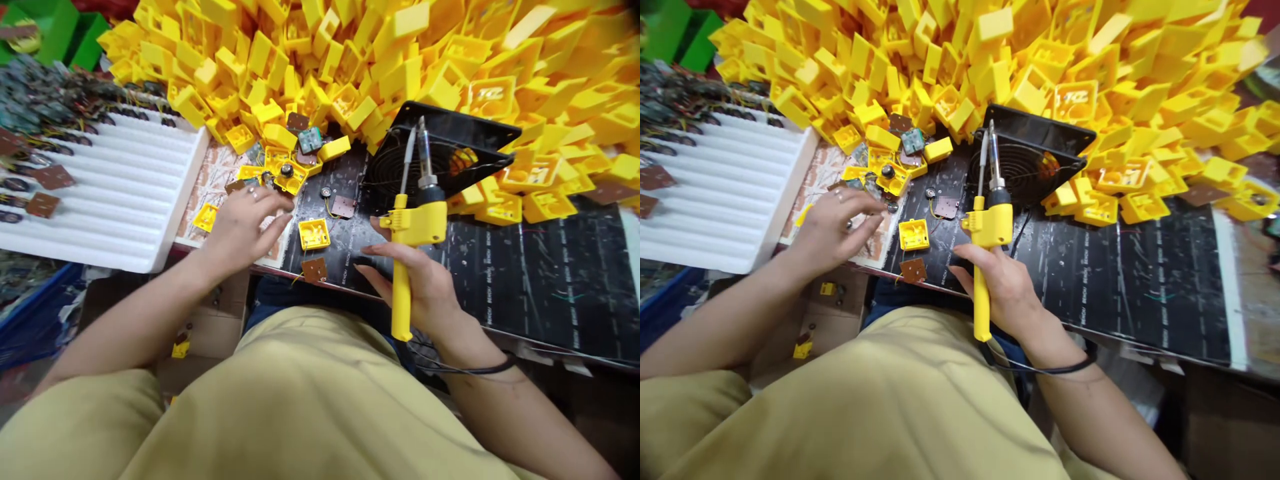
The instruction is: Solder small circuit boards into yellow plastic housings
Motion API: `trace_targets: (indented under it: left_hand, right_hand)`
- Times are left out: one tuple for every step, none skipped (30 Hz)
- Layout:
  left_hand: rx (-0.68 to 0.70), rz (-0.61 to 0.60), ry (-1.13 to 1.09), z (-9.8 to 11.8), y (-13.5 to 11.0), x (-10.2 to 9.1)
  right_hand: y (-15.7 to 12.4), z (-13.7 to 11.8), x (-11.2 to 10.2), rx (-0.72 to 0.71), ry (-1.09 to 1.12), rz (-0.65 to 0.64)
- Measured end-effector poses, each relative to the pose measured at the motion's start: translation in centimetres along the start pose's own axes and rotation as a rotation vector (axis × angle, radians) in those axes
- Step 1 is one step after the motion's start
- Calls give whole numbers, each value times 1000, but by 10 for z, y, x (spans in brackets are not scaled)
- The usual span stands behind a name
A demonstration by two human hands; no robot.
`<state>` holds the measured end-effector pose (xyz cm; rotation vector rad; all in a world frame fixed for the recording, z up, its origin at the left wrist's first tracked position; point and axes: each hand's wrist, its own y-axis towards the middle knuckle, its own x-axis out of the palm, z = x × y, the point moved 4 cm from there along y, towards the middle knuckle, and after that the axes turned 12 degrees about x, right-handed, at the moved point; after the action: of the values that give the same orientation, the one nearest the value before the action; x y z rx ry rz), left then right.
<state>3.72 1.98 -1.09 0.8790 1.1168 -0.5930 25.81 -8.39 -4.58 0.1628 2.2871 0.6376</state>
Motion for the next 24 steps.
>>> trace_targets:
  left_hand:
    - [-62, 21, 41, 6, -10, 1]
    - [-97, 12, 75, 14, -18, 5]
    - [-115, -8, 101, 22, -25, 10]
    - [-129, -28, 119, 30, -30, 16]
    - [-143, -43, 127, 37, -33, 22]
    - [-156, -56, 126, 42, -35, 28]
    - [-166, -68, 117, 46, -36, 34]
    - [-174, -77, 97, 49, -36, 37]
    - [-179, -81, 58, 50, -36, 40]
    - [-187, -77, -6, 50, -37, 40]
    - [-204, -61, -97, 48, -38, 39]
    - [-234, -37, -216, 45, -39, 37]
    - [-277, -6, -357, 41, -40, 34]
    - [-322, 28, -508, 36, -41, 30]
    - [-365, 60, -659, 30, -42, 27]
    - [-397, 90, -801, 24, -41, 24]
    - [-414, 111, -928, 18, -39, 22]
    - [-419, 112, -1041, 12, -37, 20]
    - [-421, 87, -1146, 8, -33, 20]
    - [-428, 36, -1245, 4, -29, 21]
    - [-444, -28, -1331, 1, -25, 24]
    - [-457, -97, -1396, 0, -20, 27]
    - [-464, -167, -1428, 0, -16, 30]
    - [-457, -217, -1422, 1, -12, 33]
  right_hand:
    - [3, 2, 3, -14, -14, -12]
    - [7, 3, 6, -27, -21, -24]
    - [12, 3, 9, -42, -24, -42]
    - [18, 3, 13, -55, -24, -69]
    - [25, 3, 18, -71, -22, -103]
    - [32, 2, 23, -93, -17, -143]
    - [40, 0, 28, -122, -15, -185]
    - [46, -2, 34, -153, -15, -228]
    - [52, -4, 39, -179, -19, -267]
    - [56, -6, 43, -199, -29, -300]
    - [59, -7, 46, -211, -41, -321]
    - [60, -9, 47, -215, -55, -329]
    - [59, -11, 47, -212, -71, -322]
    - [57, -14, 45, -205, -85, -299]
    - [54, -16, 42, -196, -98, -265]
    - [50, -19, 38, -186, -111, -232]
    - [46, -21, 35, -176, -123, -206]
    - [42, -24, 32, -167, -134, -186]
    - [38, -25, 29, -159, -142, -175]
    - [34, -26, 28, -153, -147, -174]
    - [31, -27, 27, -147, -149, -176]
    - [28, -27, 27, -140, -148, -177]
    - [25, -27, 28, -130, -147, -179]
    - [23, -26, 29, -119, -145, -183]
